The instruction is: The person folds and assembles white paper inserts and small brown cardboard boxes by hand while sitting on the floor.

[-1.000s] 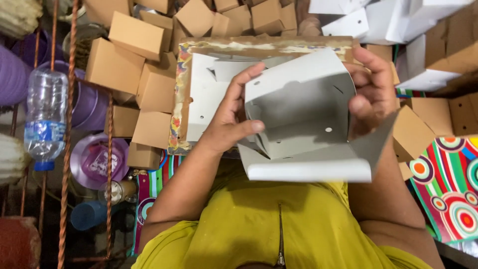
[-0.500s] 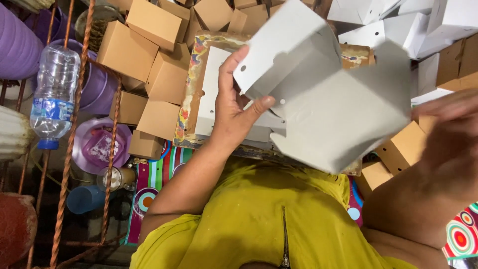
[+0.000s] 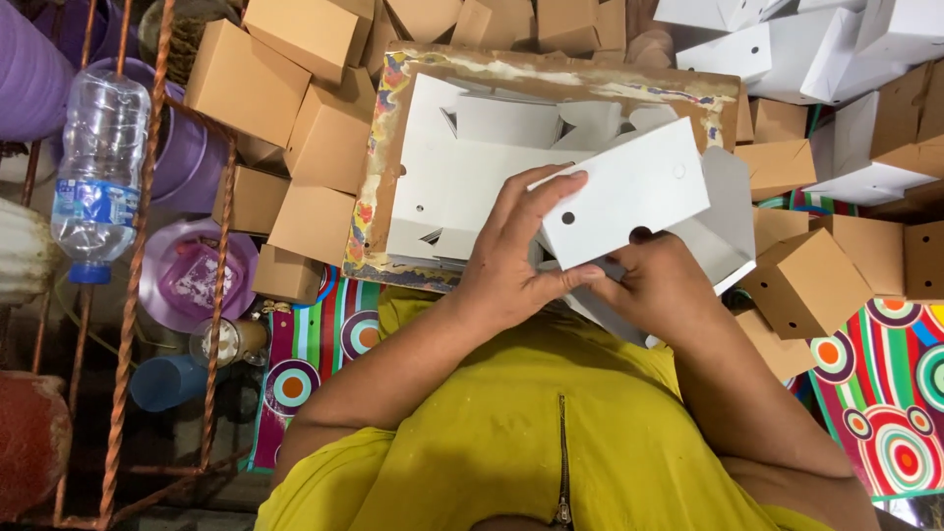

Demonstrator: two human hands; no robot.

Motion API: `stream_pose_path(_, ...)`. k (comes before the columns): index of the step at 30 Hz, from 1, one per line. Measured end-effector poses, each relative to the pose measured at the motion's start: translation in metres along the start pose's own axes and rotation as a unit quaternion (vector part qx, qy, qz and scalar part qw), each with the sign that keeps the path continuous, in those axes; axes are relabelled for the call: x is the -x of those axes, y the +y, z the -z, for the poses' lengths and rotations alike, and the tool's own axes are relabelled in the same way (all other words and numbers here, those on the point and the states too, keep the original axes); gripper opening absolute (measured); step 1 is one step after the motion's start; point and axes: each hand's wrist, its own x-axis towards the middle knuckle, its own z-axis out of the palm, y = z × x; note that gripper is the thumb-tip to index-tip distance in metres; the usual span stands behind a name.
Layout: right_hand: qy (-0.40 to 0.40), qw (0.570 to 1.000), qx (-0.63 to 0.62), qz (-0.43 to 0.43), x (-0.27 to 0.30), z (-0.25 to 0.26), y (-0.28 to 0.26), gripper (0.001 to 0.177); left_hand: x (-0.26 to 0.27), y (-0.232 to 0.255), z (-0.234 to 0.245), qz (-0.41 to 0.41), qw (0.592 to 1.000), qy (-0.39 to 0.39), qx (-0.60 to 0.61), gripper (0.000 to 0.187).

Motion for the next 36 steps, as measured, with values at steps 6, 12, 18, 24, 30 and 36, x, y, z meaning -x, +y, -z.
stream_pose_path(6,0.050,0.998,-0.018,0.042,-0.013,0.018,0.022,0.018,-0.004,-0.011,0.000,-0.002,1.000,0.001,0.001,0.083)
stream_pose_path(12,-0.064,0.997,-0.013,0.037,-0.031,0.056,-0.061,0.032,-0.011,-0.029,0.002,0.107,0.990,0.012,0.096,0.084)
stream_pose_path(18,-0.105,0.991,-0.067,0.054,-0.014,0.100,-0.076,0.037,-0.025,-0.064,0.025,0.091,0.974,0.038,0.204,0.065)
stream_pose_path(24,-0.296,0.941,-0.163,0.013,-0.047,0.099,-0.035,0.044,-0.023,-0.028,0.021,0.084,0.989,0.028,0.118,0.085)
stream_pose_path(30,-0.300,0.900,0.227,-0.219,-0.069,0.064,-0.068,0.065,-0.018,-0.010,0.011,-0.001,1.000,-0.005,0.006,0.073)
stream_pose_path(36,-0.188,0.973,0.092,-0.100,-0.050,0.031,-0.020,0.058,-0.017,-0.022,0.010,0.018,0.996,0.004,0.086,0.079)
